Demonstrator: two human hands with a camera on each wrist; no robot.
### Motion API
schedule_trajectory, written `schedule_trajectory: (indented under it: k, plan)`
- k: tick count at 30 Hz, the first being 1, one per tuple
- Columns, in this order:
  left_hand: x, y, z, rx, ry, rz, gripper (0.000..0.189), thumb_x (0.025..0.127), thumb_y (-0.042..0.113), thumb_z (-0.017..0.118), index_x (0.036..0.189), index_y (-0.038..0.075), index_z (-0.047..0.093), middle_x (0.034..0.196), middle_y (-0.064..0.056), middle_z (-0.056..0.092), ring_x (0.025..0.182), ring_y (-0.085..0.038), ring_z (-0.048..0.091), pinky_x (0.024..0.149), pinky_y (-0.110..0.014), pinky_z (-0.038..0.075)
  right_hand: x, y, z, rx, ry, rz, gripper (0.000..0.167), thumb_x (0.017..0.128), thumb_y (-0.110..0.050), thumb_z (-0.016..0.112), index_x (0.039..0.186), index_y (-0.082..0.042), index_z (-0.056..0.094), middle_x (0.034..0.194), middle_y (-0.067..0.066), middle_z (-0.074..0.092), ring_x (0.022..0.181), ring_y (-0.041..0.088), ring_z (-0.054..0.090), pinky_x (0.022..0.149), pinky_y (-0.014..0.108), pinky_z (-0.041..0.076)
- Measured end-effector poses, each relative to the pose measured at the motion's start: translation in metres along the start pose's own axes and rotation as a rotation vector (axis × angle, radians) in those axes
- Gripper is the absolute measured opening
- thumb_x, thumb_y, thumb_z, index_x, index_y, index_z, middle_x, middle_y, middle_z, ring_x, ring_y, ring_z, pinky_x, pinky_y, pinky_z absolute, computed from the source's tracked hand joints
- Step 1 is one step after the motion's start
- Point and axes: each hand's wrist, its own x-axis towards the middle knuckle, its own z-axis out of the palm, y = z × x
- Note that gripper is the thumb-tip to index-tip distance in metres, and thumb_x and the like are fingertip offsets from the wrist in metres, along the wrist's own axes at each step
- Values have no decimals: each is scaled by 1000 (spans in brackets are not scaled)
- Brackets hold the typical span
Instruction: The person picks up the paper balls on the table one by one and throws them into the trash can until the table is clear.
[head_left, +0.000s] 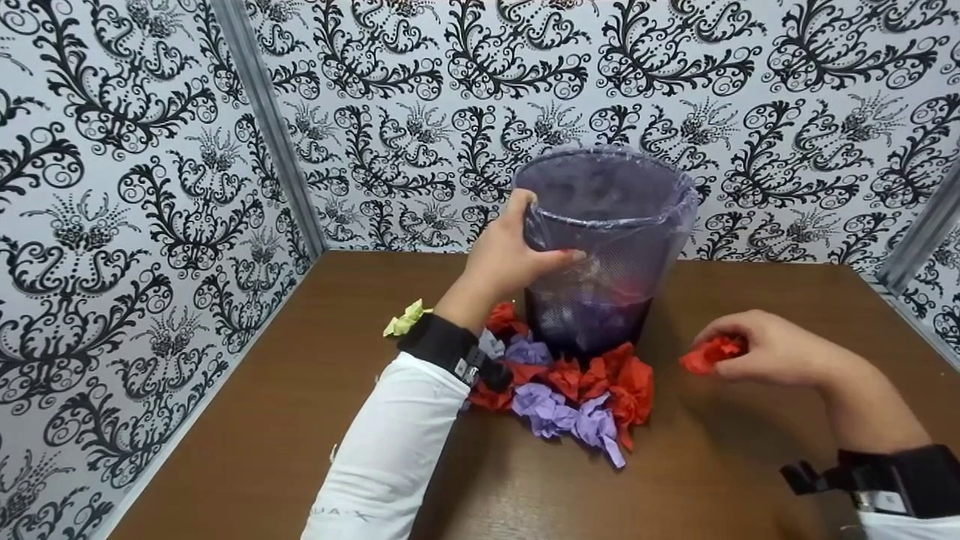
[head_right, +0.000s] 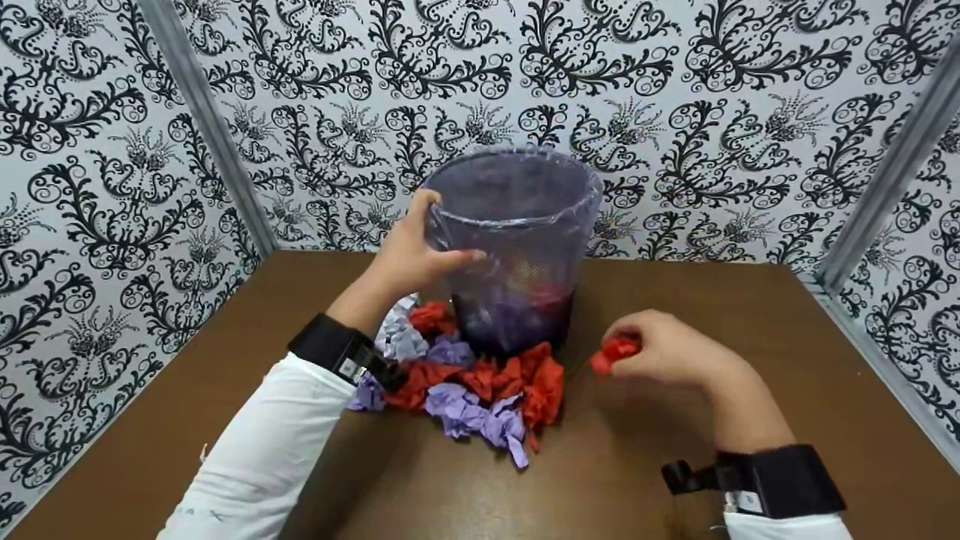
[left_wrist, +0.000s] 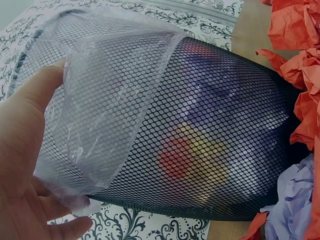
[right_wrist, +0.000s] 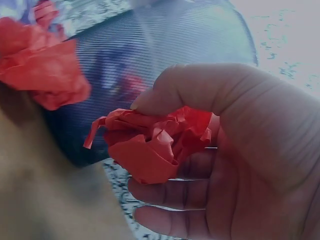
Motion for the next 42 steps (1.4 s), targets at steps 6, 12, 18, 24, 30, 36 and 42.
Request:
schedule_trajectory:
  k: [6,12,18,24,30,36,42]
  plan:
    - [0,0,-2,-14,-7,-6,87,59,63,93,125,36,42,102,8,66,94,-14,67,85,-38,60,-11,-5,-18,61,104,-32,33,82,-9,83,112,-18,73,90,-5,72,77,4,64,66,22,55]
    - [0,-1,-3,-21,-12,-7,88,59,62,93,126,35,43,101,8,66,93,-14,67,84,-37,60,-21,-10,-31,64,229,-10,36,82,-8,84,114,-18,70,85,-6,69,69,9,62,59,24,52]
    - [0,-2,-3,-10,-8,-6,89,59,64,93,127,35,42,101,7,66,91,-14,67,83,-36,60,-26,-15,-38,116,333,-36,40,82,-4,84,118,-10,69,86,-6,70,67,10,61,57,22,50]
    - [0,-5,-2,29,13,12,87,61,65,91,127,36,41,98,7,66,92,-15,66,83,-37,59,-28,-24,-38,163,401,-68,42,80,2,83,118,-7,68,88,-6,71,67,9,63,57,20,51]
    - [-1,-5,-1,27,13,6,87,61,65,91,126,36,41,99,7,66,92,-15,66,84,-38,59,-31,-35,-38,191,475,-65,41,78,6,84,115,-3,69,91,-7,73,70,9,67,61,17,55]
    - [-2,-3,-2,0,-4,-3,90,60,65,92,129,36,42,102,7,66,93,-15,67,84,-37,60,-33,-43,-40,196,581,-67,39,77,9,83,113,0,71,90,-8,71,67,4,65,60,12,54]
    - [-2,2,-1,-2,-9,-1,91,59,66,92,129,36,42,103,7,65,93,-15,66,84,-36,60,-35,-50,-44,224,681,-93,42,76,13,81,116,5,70,93,-14,73,72,-3,68,64,8,55]
